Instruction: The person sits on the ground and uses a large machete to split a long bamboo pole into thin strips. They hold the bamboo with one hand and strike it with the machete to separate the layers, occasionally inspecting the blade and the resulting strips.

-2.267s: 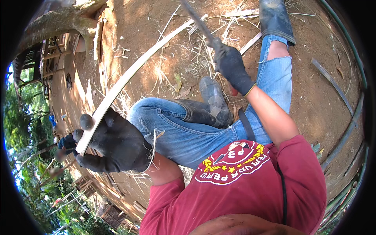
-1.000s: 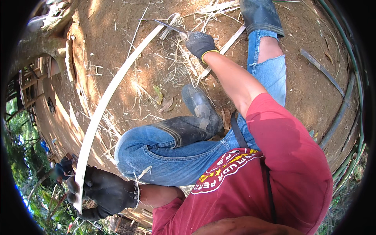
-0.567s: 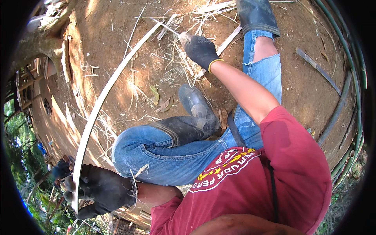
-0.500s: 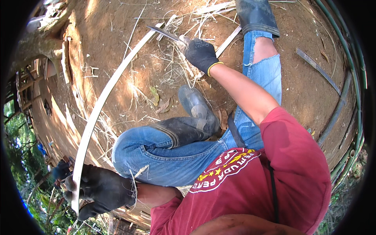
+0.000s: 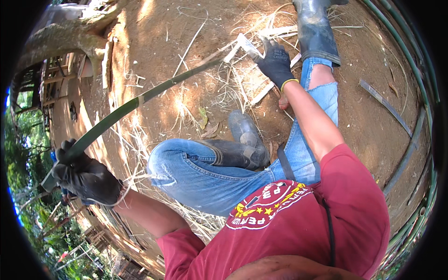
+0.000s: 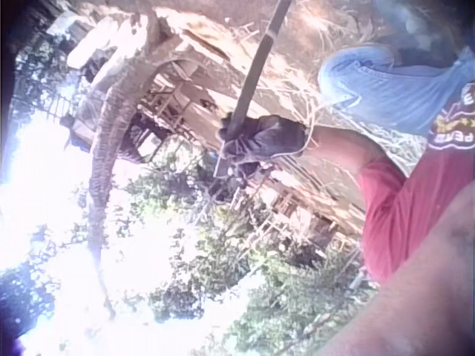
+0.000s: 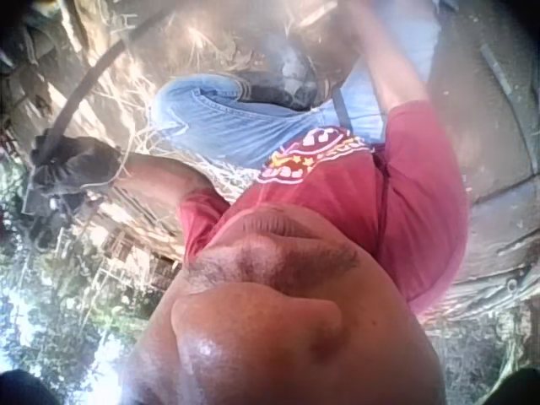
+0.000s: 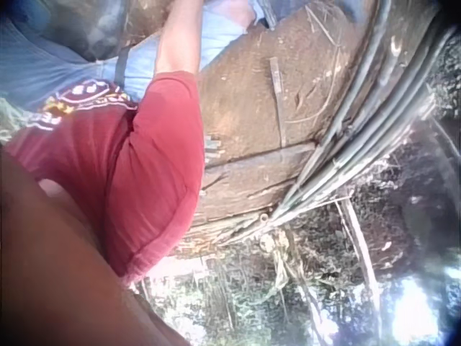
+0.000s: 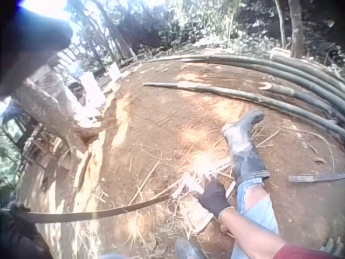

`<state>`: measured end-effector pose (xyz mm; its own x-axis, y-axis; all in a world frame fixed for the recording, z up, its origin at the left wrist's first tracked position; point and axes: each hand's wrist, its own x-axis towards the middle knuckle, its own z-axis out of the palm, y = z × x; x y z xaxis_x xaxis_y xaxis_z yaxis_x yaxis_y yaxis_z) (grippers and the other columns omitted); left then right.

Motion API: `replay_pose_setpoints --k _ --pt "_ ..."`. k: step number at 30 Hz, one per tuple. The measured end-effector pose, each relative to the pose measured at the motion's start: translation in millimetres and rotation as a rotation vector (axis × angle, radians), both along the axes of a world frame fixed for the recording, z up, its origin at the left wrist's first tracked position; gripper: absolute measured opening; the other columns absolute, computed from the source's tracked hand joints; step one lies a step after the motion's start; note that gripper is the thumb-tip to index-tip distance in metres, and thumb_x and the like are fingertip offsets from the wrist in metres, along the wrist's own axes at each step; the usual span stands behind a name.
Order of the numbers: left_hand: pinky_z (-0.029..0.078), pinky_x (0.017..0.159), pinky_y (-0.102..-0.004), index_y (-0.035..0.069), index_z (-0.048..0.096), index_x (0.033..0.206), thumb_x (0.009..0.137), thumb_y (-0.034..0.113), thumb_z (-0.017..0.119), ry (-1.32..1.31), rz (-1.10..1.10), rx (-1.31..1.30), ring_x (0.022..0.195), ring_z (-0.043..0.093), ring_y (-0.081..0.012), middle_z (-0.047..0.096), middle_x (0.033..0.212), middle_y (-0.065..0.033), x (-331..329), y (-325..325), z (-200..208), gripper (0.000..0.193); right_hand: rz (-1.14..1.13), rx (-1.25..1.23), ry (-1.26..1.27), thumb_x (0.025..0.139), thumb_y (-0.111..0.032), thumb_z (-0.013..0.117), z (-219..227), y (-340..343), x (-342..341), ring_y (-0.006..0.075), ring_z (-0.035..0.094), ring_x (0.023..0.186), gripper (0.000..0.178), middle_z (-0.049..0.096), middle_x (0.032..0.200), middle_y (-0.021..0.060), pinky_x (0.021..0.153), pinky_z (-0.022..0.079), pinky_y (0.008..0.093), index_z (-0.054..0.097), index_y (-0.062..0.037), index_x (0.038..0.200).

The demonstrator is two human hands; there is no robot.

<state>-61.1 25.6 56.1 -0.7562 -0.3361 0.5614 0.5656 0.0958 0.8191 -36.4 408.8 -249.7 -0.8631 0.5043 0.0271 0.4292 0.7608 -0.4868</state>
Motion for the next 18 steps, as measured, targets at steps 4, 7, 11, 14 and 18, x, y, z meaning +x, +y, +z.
replay_pose_setpoints --k 4,7,11,14,18 --pt "0.045 0.107 -0.0443 0.001 0.046 0.131 0.103 0.026 0.046 -0.008 -0.06 0.079 0.115 0.059 -0.032 0.059 0.124 -0.0197 -23.2 -14.7 18.3 0.038 0.409 -0.027 0.376 0.072 -0.07 0.069 79.0 -30.9 -11.2 0.0388 0.048 0.126 0.096 0.046 0.14 0.022 0.107 0.039 0.0473 0.041 -0.0147 0.145" --pt "0.045 0.108 -0.0447 -0.002 0.048 0.127 0.103 0.026 0.046 -0.092 -0.141 0.123 0.117 0.058 -0.0319 0.059 0.125 -0.0203 -35.0 -14.9 40.8 0.037 0.666 -0.249 0.58 0.079 -0.053 0.073 162.0 -77.4 10.7 0.0356 0.048 0.127 0.075 0.052 0.135 0.0181 0.105 0.041 0.0459 0.049 -0.0149 0.14" --pt "0.043 0.11 -0.0447 -0.01 0.045 0.128 0.103 0.028 0.046 -0.23 -0.224 0.19 0.123 0.054 -0.0329 0.057 0.127 -0.0238 -60.2 7.7 43.2 0.045 1.066 -0.448 0.867 0.088 -0.031 0.066 254.3 -113.1 56.5 0.0244 0.066 0.097 0.034 0.069 0.105 0.0097 0.088 0.051 0.0385 0.067 -0.0103 0.115" --pt "0.048 0.105 -0.045 -0.012 0.043 0.127 0.102 0.025 0.049 -0.244 -0.434 0.116 0.114 0.06 -0.0368 0.058 0.122 -0.0267 -77.3 5.8 36.4 0.045 1.405 -0.296 0.794 0.088 -0.028 0.065 322.2 -121.9 107.2 0.0227 0.064 0.101 0.034 0.067 0.11 0.0095 0.092 0.05 0.0372 0.064 -0.0106 0.117" --pt "0.05 0.102 -0.0494 -0.013 0.044 0.124 0.101 0.022 0.05 -0.296 -0.461 0.045 0.112 0.06 -0.0422 0.057 0.123 -0.0295 -104.1 37.9 -20.0 0.043 1.576 -0.392 0.677 0.087 -0.033 0.066 329.6 -125.0 128.2 0.0235 0.062 0.104 0.041 0.065 0.114 0.0109 0.094 0.048 0.0373 0.061 -0.0108 0.121"
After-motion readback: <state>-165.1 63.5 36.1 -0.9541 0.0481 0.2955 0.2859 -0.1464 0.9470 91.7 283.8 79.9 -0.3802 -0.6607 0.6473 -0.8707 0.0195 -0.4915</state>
